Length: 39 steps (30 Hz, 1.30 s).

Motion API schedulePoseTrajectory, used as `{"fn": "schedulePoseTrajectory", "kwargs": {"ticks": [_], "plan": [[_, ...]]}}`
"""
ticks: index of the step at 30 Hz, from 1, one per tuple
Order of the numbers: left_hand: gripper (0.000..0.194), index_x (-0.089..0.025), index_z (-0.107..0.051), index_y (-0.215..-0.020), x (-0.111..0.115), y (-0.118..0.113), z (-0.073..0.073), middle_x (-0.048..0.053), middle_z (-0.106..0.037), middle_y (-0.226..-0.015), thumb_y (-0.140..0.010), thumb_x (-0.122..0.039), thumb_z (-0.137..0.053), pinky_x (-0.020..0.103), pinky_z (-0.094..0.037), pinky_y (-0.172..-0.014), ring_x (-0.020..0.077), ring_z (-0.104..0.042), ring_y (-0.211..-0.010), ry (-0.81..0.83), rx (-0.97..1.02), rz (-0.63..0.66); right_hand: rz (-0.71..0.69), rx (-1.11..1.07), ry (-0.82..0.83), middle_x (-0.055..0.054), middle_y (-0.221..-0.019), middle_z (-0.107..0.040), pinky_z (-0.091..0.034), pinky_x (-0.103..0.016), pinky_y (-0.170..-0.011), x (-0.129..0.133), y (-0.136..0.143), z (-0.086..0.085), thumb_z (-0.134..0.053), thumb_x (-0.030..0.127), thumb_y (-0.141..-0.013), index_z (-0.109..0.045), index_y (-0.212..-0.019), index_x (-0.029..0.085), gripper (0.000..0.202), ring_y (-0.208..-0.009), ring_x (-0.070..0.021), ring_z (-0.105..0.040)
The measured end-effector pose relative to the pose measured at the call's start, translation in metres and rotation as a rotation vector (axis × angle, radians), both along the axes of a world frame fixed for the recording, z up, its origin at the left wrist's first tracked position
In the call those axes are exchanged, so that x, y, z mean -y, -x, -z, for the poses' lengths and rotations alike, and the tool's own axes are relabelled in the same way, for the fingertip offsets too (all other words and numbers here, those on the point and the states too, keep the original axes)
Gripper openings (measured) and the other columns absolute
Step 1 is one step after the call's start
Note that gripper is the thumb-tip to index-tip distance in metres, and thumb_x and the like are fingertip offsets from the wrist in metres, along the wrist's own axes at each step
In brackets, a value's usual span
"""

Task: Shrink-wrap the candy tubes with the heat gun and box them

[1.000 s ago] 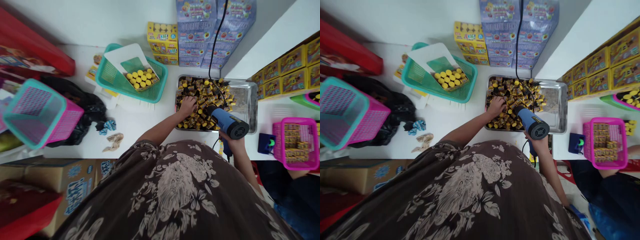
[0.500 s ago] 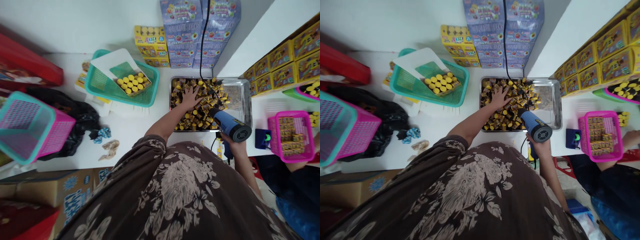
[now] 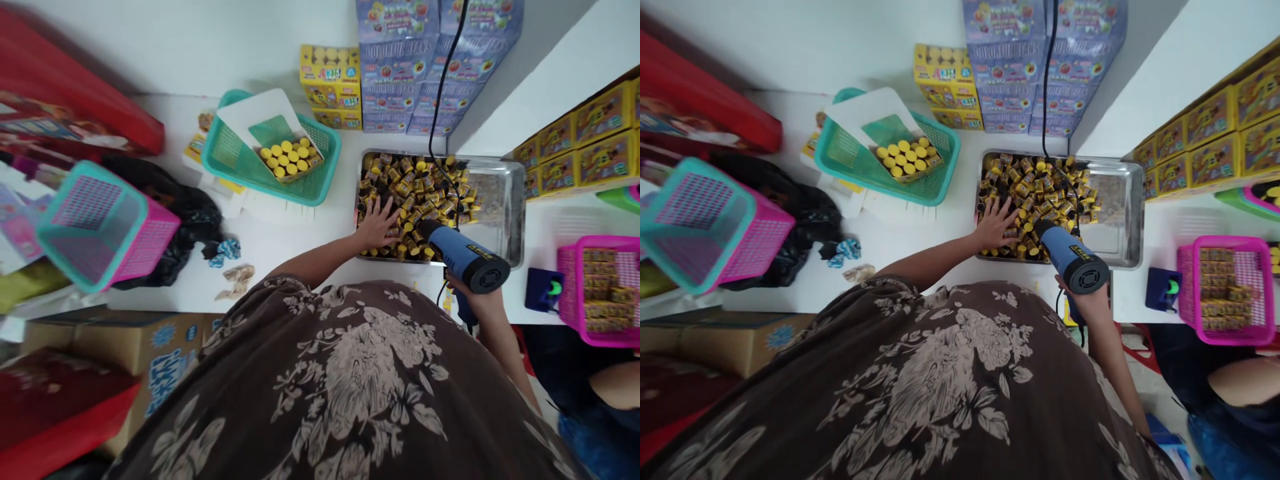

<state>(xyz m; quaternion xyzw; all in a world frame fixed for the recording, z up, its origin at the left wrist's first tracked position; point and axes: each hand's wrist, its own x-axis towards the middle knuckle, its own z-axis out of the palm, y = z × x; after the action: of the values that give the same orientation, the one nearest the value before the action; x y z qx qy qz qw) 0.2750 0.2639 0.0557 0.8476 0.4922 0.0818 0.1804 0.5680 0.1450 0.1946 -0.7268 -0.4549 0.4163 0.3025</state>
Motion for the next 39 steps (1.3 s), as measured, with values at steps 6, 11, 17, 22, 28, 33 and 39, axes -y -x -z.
{"fn": "schedulePoseTrajectory", "kwargs": {"ticks": [6, 11, 17, 22, 28, 33, 39], "plan": [[0.110, -0.011, -0.032, -0.174, -0.045, -0.002, 0.006, 0.033, -0.029, -0.177, -0.092, -0.072, -0.071, 0.071, -0.021, -0.131, 0.0532, -0.030, -0.164, 0.053, -0.029, -0.093, 0.018, -0.062, 0.078, -0.004, -0.076, -0.073, -0.066, -0.048, -0.065, -0.007, 0.009, -0.005, -0.099, 0.066, -0.046, -0.066, -0.088, 0.024, 0.069, -0.067, -0.0257, -0.069], [0.102, -0.009, -0.032, -0.174, -0.062, -0.018, -0.007, 0.032, -0.050, -0.165, -0.097, -0.069, -0.064, 0.064, -0.036, -0.126, 0.0483, -0.049, -0.152, 0.085, 0.005, -0.270, 0.091, 0.008, -0.009, -0.003, -0.076, -0.074, -0.062, -0.040, -0.055, -0.010, 0.009, -0.015, -0.102, 0.060, -0.040, -0.064, -0.084, 0.026, 0.067, -0.062, -0.0220, -0.066], [0.068, -0.012, -0.049, -0.165, -0.009, -0.039, -0.004, 0.027, -0.043, -0.173, -0.108, -0.048, -0.044, 0.067, -0.030, -0.131, 0.0438, -0.034, -0.165, -0.022, 0.097, -0.118, 0.135, -0.062, 0.035, -0.004, -0.065, -0.072, -0.060, -0.039, -0.051, 0.007, -0.005, -0.023, -0.099, 0.061, -0.054, -0.068, -0.077, 0.023, 0.053, -0.055, -0.0235, -0.067], [0.076, -0.012, -0.050, -0.165, 0.024, -0.027, 0.012, 0.027, -0.039, -0.175, -0.105, -0.058, -0.053, 0.070, -0.023, -0.135, 0.0439, -0.026, -0.169, 0.029, 0.024, 0.076, 0.075, -0.099, 0.171, -0.007, -0.068, -0.073, -0.064, -0.044, -0.060, 0.025, -0.014, -0.022, -0.100, 0.062, -0.050, -0.070, -0.077, 0.022, 0.057, -0.060, -0.0268, -0.071], [0.074, -0.013, -0.052, -0.164, 0.039, -0.012, 0.017, 0.029, -0.042, -0.173, -0.105, -0.058, -0.056, 0.069, -0.026, -0.134, 0.0437, -0.029, -0.168, 0.001, 0.071, 0.134, 0.107, -0.073, 0.181, -0.004, -0.067, -0.073, -0.063, -0.042, -0.061, 0.037, -0.010, -0.014, -0.099, 0.068, -0.044, -0.069, -0.078, 0.022, 0.065, -0.057, -0.0239, -0.070], [0.070, -0.016, -0.053, -0.163, 0.045, -0.035, 0.010, 0.026, -0.048, -0.170, -0.102, -0.047, -0.063, 0.063, -0.030, -0.134, 0.0404, -0.040, -0.164, 0.016, 0.016, 0.393, 0.140, -0.108, 0.103, -0.004, -0.066, -0.072, -0.061, -0.040, -0.057, 0.030, -0.016, -0.020, -0.099, 0.063, -0.049, -0.069, -0.077, 0.021, 0.059, -0.056, -0.0230, -0.068], [0.063, -0.006, -0.054, -0.160, 0.017, -0.067, -0.017, 0.031, -0.060, -0.155, -0.109, -0.038, -0.037, 0.062, -0.043, -0.119, 0.0433, -0.055, -0.147, 0.000, -0.030, 0.257, 0.272, 0.155, -0.191, -0.008, -0.092, -0.076, -0.065, -0.052, -0.087, 0.032, -0.056, -0.031, -0.100, 0.060, -0.043, -0.068, -0.098, 0.024, 0.073, -0.094, -0.0318, -0.074]]}}
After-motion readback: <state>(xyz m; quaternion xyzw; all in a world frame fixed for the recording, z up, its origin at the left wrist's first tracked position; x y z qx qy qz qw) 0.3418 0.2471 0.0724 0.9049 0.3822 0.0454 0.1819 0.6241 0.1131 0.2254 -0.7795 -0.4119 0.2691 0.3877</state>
